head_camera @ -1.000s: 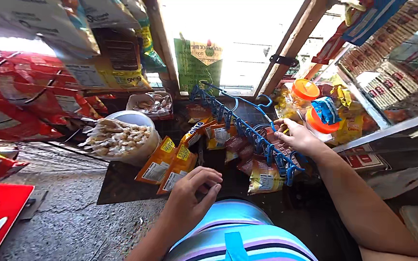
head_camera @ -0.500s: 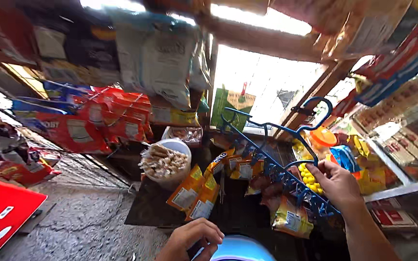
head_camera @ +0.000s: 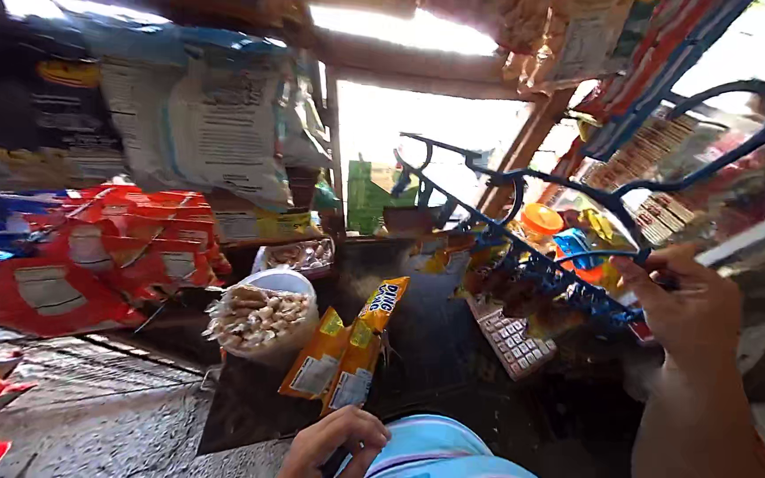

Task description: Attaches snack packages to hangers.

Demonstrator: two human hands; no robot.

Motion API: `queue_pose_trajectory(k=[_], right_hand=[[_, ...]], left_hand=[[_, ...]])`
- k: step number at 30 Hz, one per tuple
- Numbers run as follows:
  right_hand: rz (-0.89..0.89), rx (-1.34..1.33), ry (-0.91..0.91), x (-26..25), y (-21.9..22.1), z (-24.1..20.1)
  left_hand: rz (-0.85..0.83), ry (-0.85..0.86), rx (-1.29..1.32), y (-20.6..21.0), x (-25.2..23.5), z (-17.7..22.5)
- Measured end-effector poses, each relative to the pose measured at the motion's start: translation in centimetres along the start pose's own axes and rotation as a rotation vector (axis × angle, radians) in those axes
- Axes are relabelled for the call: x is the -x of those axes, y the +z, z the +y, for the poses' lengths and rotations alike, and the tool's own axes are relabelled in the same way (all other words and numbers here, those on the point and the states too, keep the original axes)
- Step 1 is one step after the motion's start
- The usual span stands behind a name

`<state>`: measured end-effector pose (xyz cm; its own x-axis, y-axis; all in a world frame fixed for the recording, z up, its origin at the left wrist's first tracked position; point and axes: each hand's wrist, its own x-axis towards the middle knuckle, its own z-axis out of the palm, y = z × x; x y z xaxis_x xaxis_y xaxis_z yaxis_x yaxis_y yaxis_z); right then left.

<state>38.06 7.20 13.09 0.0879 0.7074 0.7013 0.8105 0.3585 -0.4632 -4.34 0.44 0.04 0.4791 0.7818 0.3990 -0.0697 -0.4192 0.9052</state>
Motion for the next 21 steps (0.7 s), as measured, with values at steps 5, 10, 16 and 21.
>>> queue_pose_trajectory(k=[5, 10, 16, 21], right_hand=[[0.048, -0.014, -0.004, -0.8, -2.0, -0.1], [0.03, -0.078, -0.033, -0.8, -2.6, -0.6], [-0.012, -0.158, -0.071, -0.2, -2.9, -1.2], [-0.05, -0.167, -0.1, -0.2, -3.2, -0.9]], left_hand=[[-0.019, -0.036, 0.042, -0.2, -0.1, -0.4], [0.107, 0.058, -0.177, -0.1, -2.4, 0.4], [0.35, 0.269, -0.4, -0.6, -6.5, 3.1], [0.449, 0.405, -0.613, -1.8, -9.3, 5.3]])
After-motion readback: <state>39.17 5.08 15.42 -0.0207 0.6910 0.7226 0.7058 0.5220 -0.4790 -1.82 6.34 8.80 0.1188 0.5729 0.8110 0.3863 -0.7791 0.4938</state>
